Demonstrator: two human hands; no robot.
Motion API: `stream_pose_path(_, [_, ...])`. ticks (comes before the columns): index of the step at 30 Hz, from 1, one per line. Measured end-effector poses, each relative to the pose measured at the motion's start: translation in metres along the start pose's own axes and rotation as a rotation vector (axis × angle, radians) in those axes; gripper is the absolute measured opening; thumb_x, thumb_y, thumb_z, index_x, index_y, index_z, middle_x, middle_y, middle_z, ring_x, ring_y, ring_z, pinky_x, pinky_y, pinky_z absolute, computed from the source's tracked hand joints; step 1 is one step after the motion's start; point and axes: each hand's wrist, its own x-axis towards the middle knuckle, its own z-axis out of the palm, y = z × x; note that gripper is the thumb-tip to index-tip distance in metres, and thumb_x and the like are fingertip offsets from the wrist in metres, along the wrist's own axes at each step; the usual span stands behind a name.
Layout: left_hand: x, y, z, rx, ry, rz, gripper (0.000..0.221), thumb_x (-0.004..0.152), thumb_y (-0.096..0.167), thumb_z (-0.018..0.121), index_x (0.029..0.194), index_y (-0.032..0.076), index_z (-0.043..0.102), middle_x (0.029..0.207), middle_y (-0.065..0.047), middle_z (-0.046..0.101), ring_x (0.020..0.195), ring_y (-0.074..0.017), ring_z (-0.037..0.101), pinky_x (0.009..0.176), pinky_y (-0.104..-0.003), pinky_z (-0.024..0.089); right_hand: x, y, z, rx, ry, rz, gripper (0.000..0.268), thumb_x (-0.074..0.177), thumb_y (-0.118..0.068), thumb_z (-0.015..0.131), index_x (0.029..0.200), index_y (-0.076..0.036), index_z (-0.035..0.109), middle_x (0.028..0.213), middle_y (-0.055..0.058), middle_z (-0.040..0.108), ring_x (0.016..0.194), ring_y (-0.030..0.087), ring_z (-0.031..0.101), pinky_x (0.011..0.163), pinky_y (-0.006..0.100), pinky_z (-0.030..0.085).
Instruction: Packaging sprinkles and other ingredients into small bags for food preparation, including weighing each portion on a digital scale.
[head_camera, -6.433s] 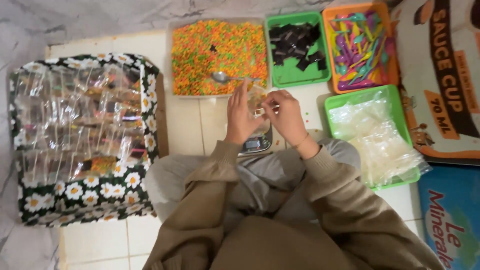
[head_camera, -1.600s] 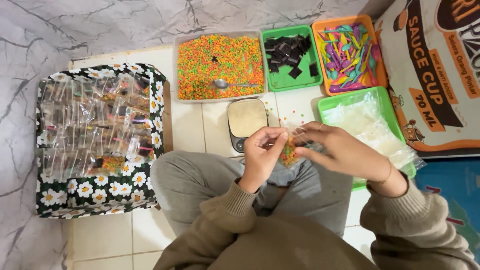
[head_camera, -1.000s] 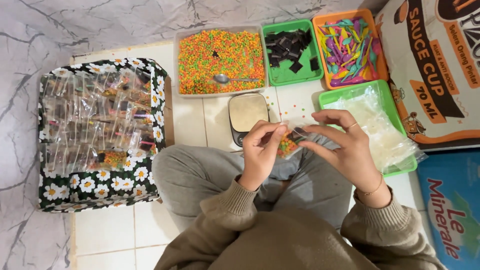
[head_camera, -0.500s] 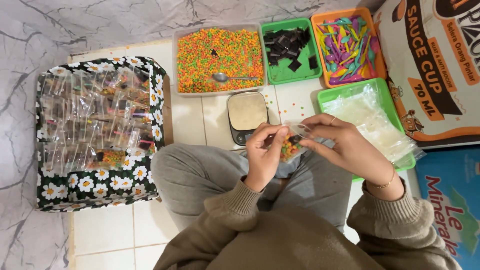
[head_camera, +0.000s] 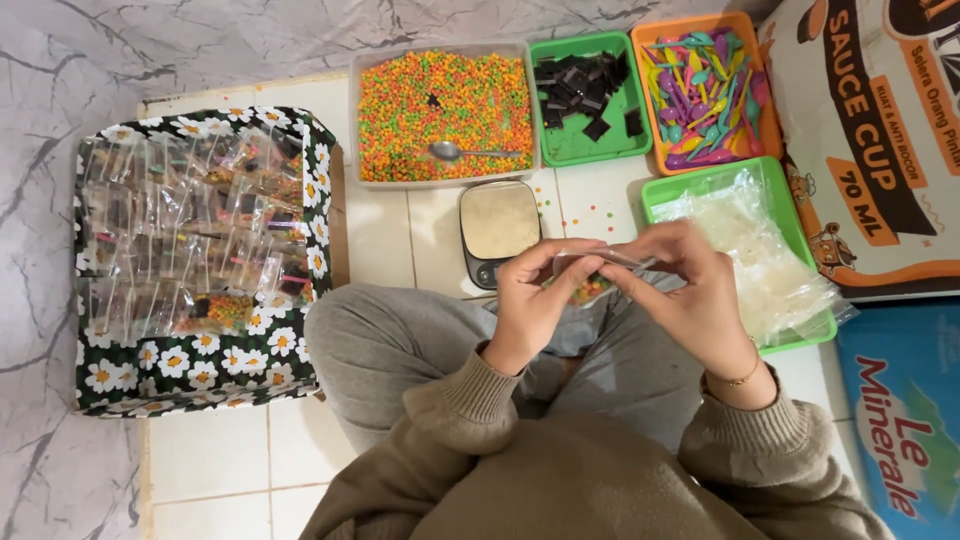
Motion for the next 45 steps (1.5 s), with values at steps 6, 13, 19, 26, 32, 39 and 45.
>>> stream_pose_path(6, [0.000, 0.005, 0.003, 0.011, 0.033, 0.035, 0.011, 0.088, 0.003, 0.081, 0.099, 0.000, 0.079, 0.090, -0.012, 0.079, 0.090, -0.0102, 0.069, 0.079, -0.028, 0.059, 0.004, -0.017, 0.005, 0.089, 0.011, 0.152, 0.023, 0.081, -0.001, 0.088, 0.099, 0.001, 0.075, 0.088, 0.012, 0.079, 0.090, 0.011, 0.070, 0.081, 0.030, 0.061])
stream_pose_path(13, [0.000, 0.001, 0.003, 0.025, 0.054, 0.060, 0.011, 0.088, 0.003, 0.081, 0.098, 0.001, 0.079, 0.089, -0.011, 0.078, 0.089, -0.0088, 0.069, 0.079, -0.028, 0.059, 0.011, -0.018, 0.007, 0.101, -0.019, 0.090, 0.016, 0.081, 0.002, 0.087, 0.094, 0.001, 0.079, 0.087, 0.016, 0.076, 0.085, 0.018, 0.071, 0.078, 0.034, 0.060])
stream_pose_path(19, [-0.002, 0.002, -0.001, 0.000, 0.059, 0.066, 0.010, 0.090, 0.001, 0.079, 0.099, -0.001, 0.078, 0.090, -0.013, 0.078, 0.092, -0.0113, 0.069, 0.079, -0.029, 0.059, 0.011, -0.016, 0.009, 0.050, -0.038, 0.050, 0.012, 0.082, -0.002, 0.087, 0.092, -0.004, 0.080, 0.086, 0.011, 0.076, 0.081, 0.016, 0.067, 0.079, 0.032, 0.054])
stream_pose_path(26, [0.000, 0.002, -0.006, -0.007, 0.056, 0.091, 0.009, 0.091, -0.001, 0.078, 0.099, -0.003, 0.077, 0.091, -0.016, 0.078, 0.090, -0.0151, 0.072, 0.074, -0.030, 0.060, 0.014, -0.021, 0.013, 0.025, -0.045, 0.026, 0.010, 0.084, -0.002, 0.085, 0.092, -0.005, 0.079, 0.088, 0.010, 0.076, 0.081, 0.016, 0.067, 0.079, 0.032, 0.053])
stream_pose_path(32, [0.003, 0.000, -0.009, -0.053, 0.052, 0.109, 0.009, 0.089, -0.003, 0.078, 0.098, -0.005, 0.076, 0.091, -0.018, 0.077, 0.087, -0.0171, 0.073, 0.068, -0.028, 0.061, 0.016, -0.022, 0.014, 0.022, -0.053, 0.008, 0.010, 0.084, 0.000, 0.084, 0.092, -0.004, 0.079, 0.088, 0.011, 0.076, 0.083, 0.020, 0.070, 0.081, 0.035, 0.054])
stream_pose_path(39, [0.001, -0.005, -0.012, -0.038, 0.085, 0.086, 0.010, 0.089, -0.002, 0.079, 0.098, -0.003, 0.077, 0.092, -0.018, 0.078, 0.089, -0.0199, 0.075, 0.073, -0.032, 0.062, 0.016, -0.017, 0.019, 0.034, -0.031, 0.008, 0.013, 0.083, 0.000, 0.086, 0.093, -0.004, 0.080, 0.089, 0.010, 0.076, 0.085, 0.021, 0.072, 0.082, 0.035, 0.056])
stream_pose_path(45, [0.006, 0.012, -0.031, 0.022, 0.217, 0.103, 0.008, 0.091, 0.005, 0.080, 0.098, 0.002, 0.078, 0.095, -0.013, 0.078, 0.094, -0.0128, 0.069, 0.078, -0.031, 0.060, 0.015, -0.021, 0.027, 0.044, -0.038, -0.026, 0.054, 0.082, 0.007, 0.082, 0.133, 0.007, 0.062, 0.116, 0.020, 0.069, 0.109, 0.031, 0.067, 0.099, 0.045, 0.053])
